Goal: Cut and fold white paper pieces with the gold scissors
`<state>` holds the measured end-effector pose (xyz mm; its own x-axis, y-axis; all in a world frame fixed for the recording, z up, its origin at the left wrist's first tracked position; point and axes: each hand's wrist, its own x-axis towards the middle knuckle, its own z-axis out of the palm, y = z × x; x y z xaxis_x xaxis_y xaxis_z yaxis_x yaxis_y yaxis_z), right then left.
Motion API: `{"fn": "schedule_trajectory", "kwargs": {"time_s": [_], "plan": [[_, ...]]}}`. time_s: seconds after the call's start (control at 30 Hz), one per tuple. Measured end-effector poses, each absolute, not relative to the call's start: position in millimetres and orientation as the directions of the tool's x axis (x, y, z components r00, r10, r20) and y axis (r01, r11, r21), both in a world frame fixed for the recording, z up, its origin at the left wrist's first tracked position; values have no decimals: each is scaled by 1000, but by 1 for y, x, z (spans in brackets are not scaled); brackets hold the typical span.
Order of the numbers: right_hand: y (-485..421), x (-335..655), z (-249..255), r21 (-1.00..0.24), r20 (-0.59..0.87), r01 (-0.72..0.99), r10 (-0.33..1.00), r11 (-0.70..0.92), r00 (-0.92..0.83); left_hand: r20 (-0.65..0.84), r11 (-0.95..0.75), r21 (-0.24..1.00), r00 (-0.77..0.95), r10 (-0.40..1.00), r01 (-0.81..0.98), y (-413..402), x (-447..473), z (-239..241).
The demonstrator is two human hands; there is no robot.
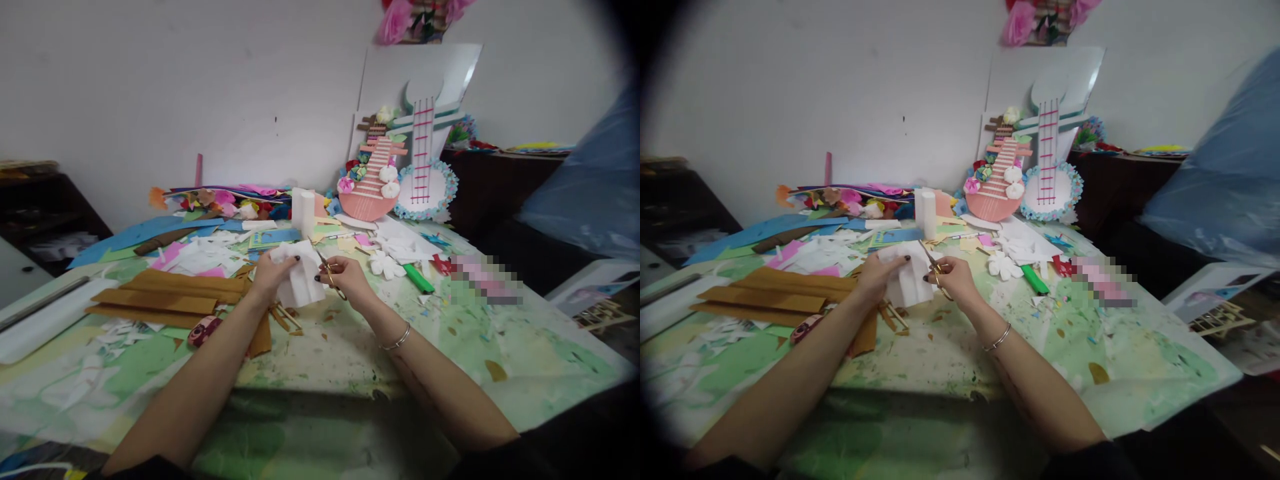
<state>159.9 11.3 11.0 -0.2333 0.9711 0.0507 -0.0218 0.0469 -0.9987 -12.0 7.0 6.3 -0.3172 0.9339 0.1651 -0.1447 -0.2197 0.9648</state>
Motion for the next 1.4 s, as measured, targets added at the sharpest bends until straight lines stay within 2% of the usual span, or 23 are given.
{"fn": "schedule_trajectory", "kwargs": {"time_s": [0.17,0.23,0.33,0.53,0.73,0.9,1.07,1.23,1.4], "plan": [[16,164,9,-992,109,-93,962,88,-250,38,-69,879,-74,996,-471,-3,-12,22],[16,165,11,-989,121,-116,961,94,-250,-15,-20,833,-60,998,-552,-5,-16,27],[15,167,14,-988,120,-124,966,93,-228,-15,-52,809,-109,994,-586,-6,-22,31],[17,172,17,-983,142,-152,957,106,-251,178,-192,922,-70,981,-338,-3,-29,31],[11,171,23,-981,150,-164,940,103,-306,104,-85,978,93,990,-188,-6,-29,30],[7,171,29,-990,125,-113,922,89,-368,132,-130,980,6,991,-151,-6,-31,30],[6,173,31,-987,154,-99,917,126,-367,158,-155,986,31,987,-66,-9,-27,34],[2,172,33,-976,212,-125,902,177,-377,284,-287,954,56,957,80,-15,-18,36],[0,171,32,-975,215,-126,916,182,-340,439,-432,871,24,898,235,-21,-13,35]]}}
